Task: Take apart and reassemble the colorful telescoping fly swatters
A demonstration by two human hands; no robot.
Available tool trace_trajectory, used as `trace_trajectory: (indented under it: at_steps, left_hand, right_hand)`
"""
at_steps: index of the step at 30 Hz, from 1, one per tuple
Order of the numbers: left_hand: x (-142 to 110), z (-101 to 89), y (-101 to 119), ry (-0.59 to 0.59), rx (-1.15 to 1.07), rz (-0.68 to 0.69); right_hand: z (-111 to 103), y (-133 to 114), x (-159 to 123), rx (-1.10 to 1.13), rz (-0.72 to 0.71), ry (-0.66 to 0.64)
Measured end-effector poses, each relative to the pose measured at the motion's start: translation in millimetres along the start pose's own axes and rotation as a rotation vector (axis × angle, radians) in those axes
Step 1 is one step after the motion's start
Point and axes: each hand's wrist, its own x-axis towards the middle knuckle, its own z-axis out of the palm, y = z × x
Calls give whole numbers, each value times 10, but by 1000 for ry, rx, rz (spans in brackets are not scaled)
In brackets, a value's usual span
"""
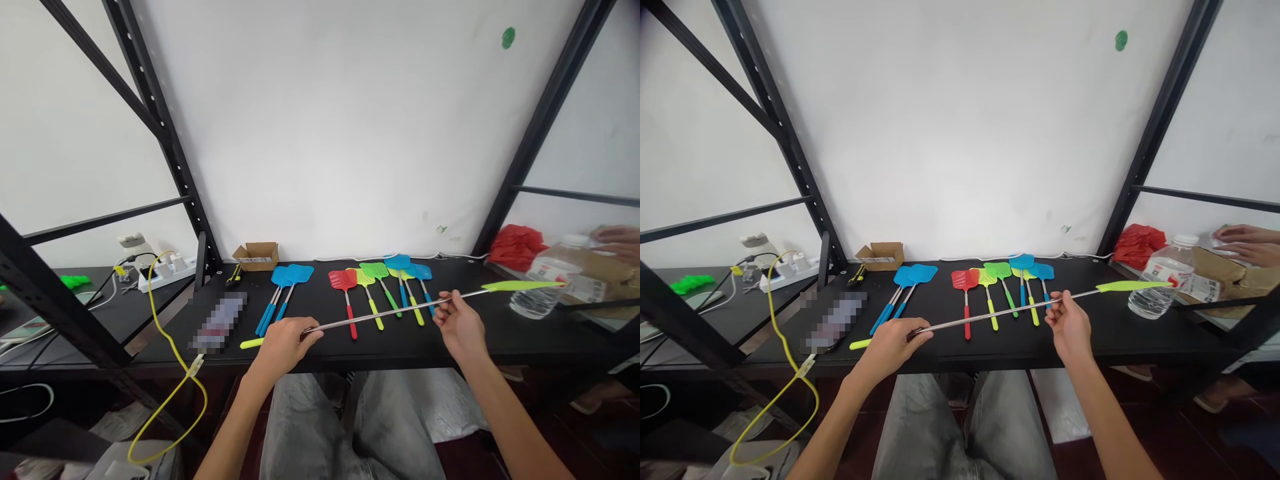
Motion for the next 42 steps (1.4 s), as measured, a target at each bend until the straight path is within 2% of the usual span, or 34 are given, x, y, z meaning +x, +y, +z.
trace_trajectory:
  at_steps: [3, 7, 10, 12, 14, 20, 28, 36, 42]
  left_hand:
    - [13, 46, 53, 16, -27, 20]
    - [25, 133, 177, 4, -58, 65]
    - [25, 182, 262, -27, -59, 92]
    - [24, 189, 285, -47, -52, 102]
    - [24, 177, 272, -53, -49, 109]
    - [28, 124, 171, -49, -18, 94]
    - [43, 127, 202, -40, 2, 109]
    - [46, 70, 105, -51, 22, 87]
    - [31, 2, -36, -32, 37, 56]
  right_hand:
    - [217, 158, -215, -34, 27, -90]
    - [492, 429, -627, -138, 126, -297]
    - [606, 573, -868, -196, 191, -451]
    - [630, 605, -929, -216, 209, -502]
    - [623, 582, -910, -230, 193, -493]
    - [535, 369, -657, -227, 106, -339]
    - [390, 200, -420, -138, 11, -168]
    - [262, 65, -256, -96, -40, -116]
    - [189, 74, -204, -117, -24, -101]
